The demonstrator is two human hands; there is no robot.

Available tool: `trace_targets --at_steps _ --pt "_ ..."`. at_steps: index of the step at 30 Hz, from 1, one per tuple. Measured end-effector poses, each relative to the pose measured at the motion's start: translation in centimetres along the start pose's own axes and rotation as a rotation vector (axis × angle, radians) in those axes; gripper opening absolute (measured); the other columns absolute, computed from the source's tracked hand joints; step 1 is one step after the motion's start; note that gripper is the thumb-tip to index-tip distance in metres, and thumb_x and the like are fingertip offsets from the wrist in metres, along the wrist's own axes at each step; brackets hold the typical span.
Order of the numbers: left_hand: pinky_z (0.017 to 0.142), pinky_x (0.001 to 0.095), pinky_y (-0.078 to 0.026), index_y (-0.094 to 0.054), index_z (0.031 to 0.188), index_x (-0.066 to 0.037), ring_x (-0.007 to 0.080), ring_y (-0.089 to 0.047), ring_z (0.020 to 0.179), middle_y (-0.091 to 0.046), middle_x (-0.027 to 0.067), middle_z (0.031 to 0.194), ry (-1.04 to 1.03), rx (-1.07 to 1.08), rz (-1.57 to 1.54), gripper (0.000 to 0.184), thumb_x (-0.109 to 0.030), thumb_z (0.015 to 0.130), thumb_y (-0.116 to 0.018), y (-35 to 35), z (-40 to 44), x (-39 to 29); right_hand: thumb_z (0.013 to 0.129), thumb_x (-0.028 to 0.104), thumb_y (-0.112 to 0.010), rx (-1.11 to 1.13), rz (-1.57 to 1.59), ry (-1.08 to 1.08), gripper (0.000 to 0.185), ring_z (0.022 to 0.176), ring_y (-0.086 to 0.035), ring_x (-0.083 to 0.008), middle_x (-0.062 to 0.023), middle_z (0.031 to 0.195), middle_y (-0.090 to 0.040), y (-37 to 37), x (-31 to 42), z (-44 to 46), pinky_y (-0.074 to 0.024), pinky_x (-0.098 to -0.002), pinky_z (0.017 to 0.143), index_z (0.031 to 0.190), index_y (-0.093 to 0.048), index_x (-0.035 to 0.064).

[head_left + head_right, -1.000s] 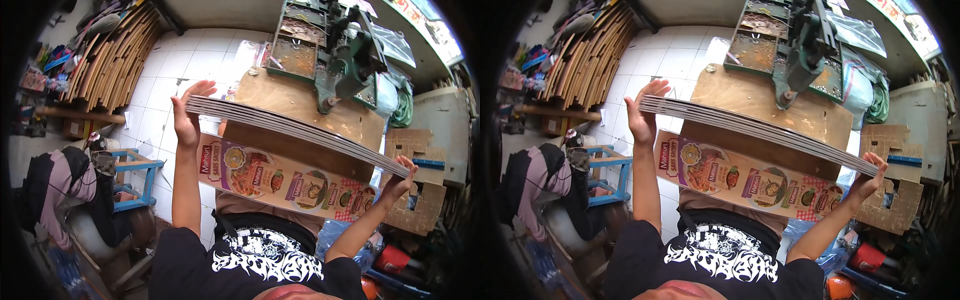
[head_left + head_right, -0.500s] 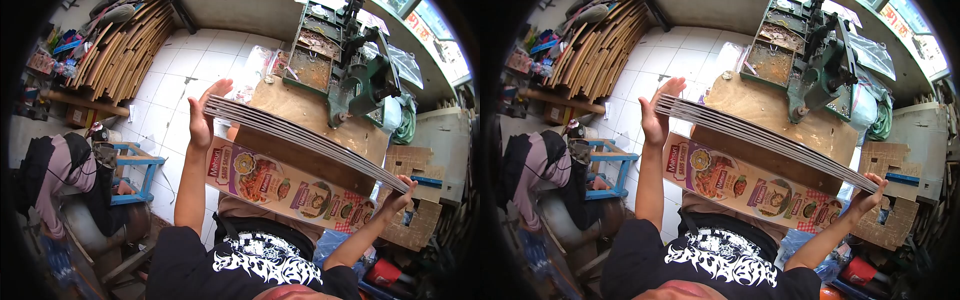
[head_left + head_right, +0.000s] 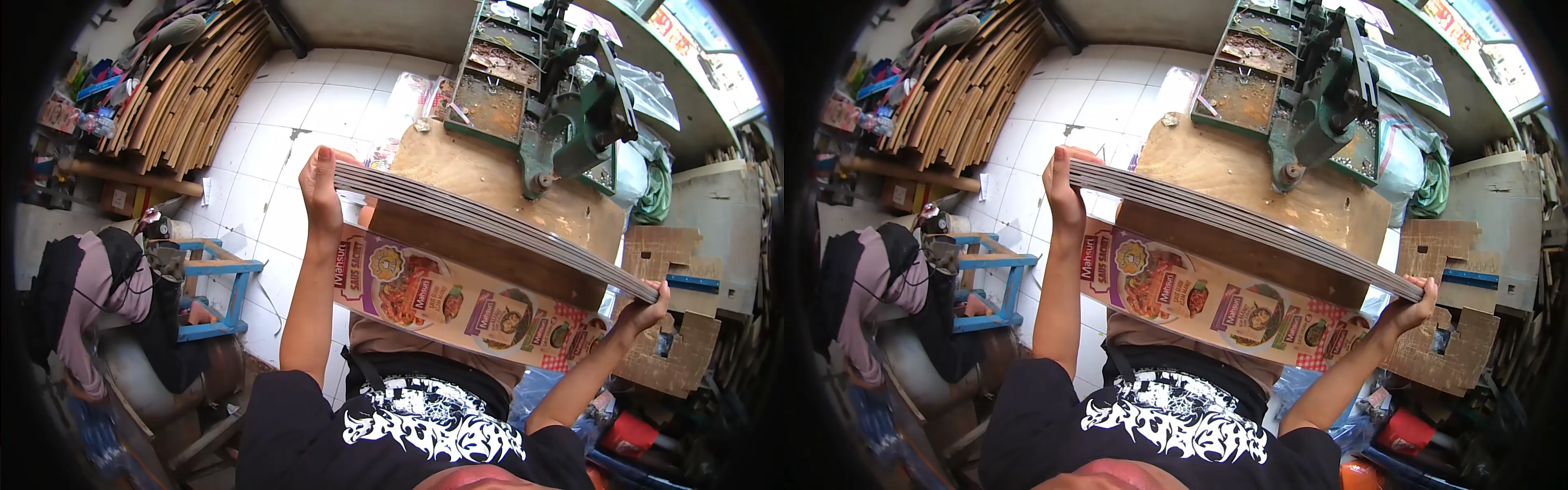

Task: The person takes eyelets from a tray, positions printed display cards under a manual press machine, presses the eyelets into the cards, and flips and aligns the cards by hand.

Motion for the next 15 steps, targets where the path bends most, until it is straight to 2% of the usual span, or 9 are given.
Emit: trace_targets --at_steps 3,4,7,8,9,12,13,14,15 --pt "0.066 0.0305 -0.048 -0.057 0.069 -0.002 0.0183 -0.06 0.064 -0.061 0.0117 0.066 0.043 -0.106 0.001 0.054 -0.038 0.102 -0.035 -0.2 0.0 0.5 0.092 0.024 -0.052 -0.073 -0.001 0.02 0.025 0.066 -0.058 -0.0195 -0.007 0.069 -0.058 0.1 -0.3 0.1 -0.0478 -0.0334 0.069 0.073 -0.054 0.0071" --pt "0.064 0.0307 -0.047 -0.055 0.065 -0.002 0.0187 -0.057 0.057 -0.059 0.012 0.062 -0.011 -0.16 0.011 0.052 -0.034 0.1 -0.036 -0.4 0.1 0.6 0.091 0.023 -0.053 -0.105 -0.004 0.035 0.024 0.063 -0.057 -0.0193 -0.0061 0.066 -0.056 0.1 -0.4 0.1 -0.0479 -0.0332 0.066 0.072 -0.053 0.0081" --pt "0.061 0.0307 -0.047 -0.055 0.063 -0.002 0.0188 -0.055 0.052 -0.059 0.012 0.059 -0.002 -0.232 -0.017 0.052 -0.032 0.1 -0.035 -0.6 0.4 1.2 0.088 0.021 -0.054 -0.112 -0.017 0.055 0.023 0.059 -0.057 -0.0197 -0.0083 0.064 -0.057 0.1 -0.6 0.6 -0.05 -0.0329 0.063 0.07 -0.053 0.0067" --pt "0.055 0.03 -0.045 -0.054 0.06 -0.003 0.0191 -0.053 0.049 -0.057 0.011 0.055 -0.119 -0.206 0.108 0.053 -0.032 0.1 -0.034 -0.5 0.8 1.0 0.088 0.019 -0.052 -0.105 -0.004 0.051 0.023 0.059 -0.057 -0.0195 -0.0089 0.062 -0.056 -0.1 -0.5 0.7 -0.0503 -0.0335 0.064 0.069 -0.053 0.0057" --pt "0.05 0.0291 -0.042 -0.052 0.058 -0.003 0.0193 -0.053 0.048 -0.056 0.0101 0.052 -0.048 -0.251 0.091 0.053 -0.03 0.1 -0.034 -0.5 0.8 1.4 0.088 0.017 -0.049 -0.131 -0.02 0.108 0.024 0.056 -0.055 -0.0186 -0.0088 0.06 -0.055 -0.3 -0.6 0.6 -0.0486 -0.0327 0.061 0.067 -0.052 0.006" --pt "0.049 0.0315 -0.043 -0.047 0.06 -0.005 0.0181 -0.052 0.049 -0.054 0.0083 0.055 -0.266 -0.296 0.201 0.046 -0.028 0.098 -0.036 -0.6 1.2 2.1 0.087 0.015 -0.049 -0.098 -0.153 0.306 0.026 0.051 -0.051 -0.0168 -0.006 0.056 -0.051 -0.3 -0.8 0.8 -0.0441 -0.0321 0.058 0.062 -0.049 0.0071" --pt "0.057 0.0326 -0.044 -0.049 0.055 -0.003 0.02 -0.05 0.049 -0.053 0.0096 0.051 -0.132 -0.331 0.084 0.053 -0.03 0.098 -0.036 -0.8 1.2 2.0 0.087 0.014 -0.05 -0.138 -0.124 0.302 0.026 0.05 -0.051 -0.0167 -0.0049 0.054 -0.048 -0.7 -0.7 0.6 -0.0439 -0.0319 0.055 0.062 -0.048 0.0076" --pt "0.057 0.0328 -0.044 -0.048 0.055 -0.004 0.0208 -0.051 0.049 -0.053 0.0101 0.052 -0.059 -0.352 0.0 0.053 -0.031 0.099 -0.036 -1.1 1.1 1.9 0.086 0.02 -0.05 -0.146 -0.189 0.318 0.029 0.048 -0.051 -0.0185 -0.0078 0.054 -0.053 -0.8 -0.6 0.4 -0.0437 -0.0324 0.054 0.06 -0.05 0.0065" --pt "0.056 0.0326 -0.044 -0.047 0.056 -0.004 0.0205 -0.051 0.049 -0.052 0.0103 0.052 -0.065 -0.345 0.001 0.053 -0.033 0.099 -0.036 -1.1 1.2 1.9 0.086 0.019 -0.051 -0.116 -0.183 0.318 0.029 0.047 -0.051 -0.0185 -0.0072 0.053 -0.051 -1.5 0.2 -0.2 -0.0445 -0.0321 0.054 0.059 -0.049 0.0063"
Point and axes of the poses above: each hand's wrist, its own z-axis towards the middle knuckle, its own y-axis out of the back of the hand, x = y × z, the point moved 3 cm from there along z, towards the middle knuckle
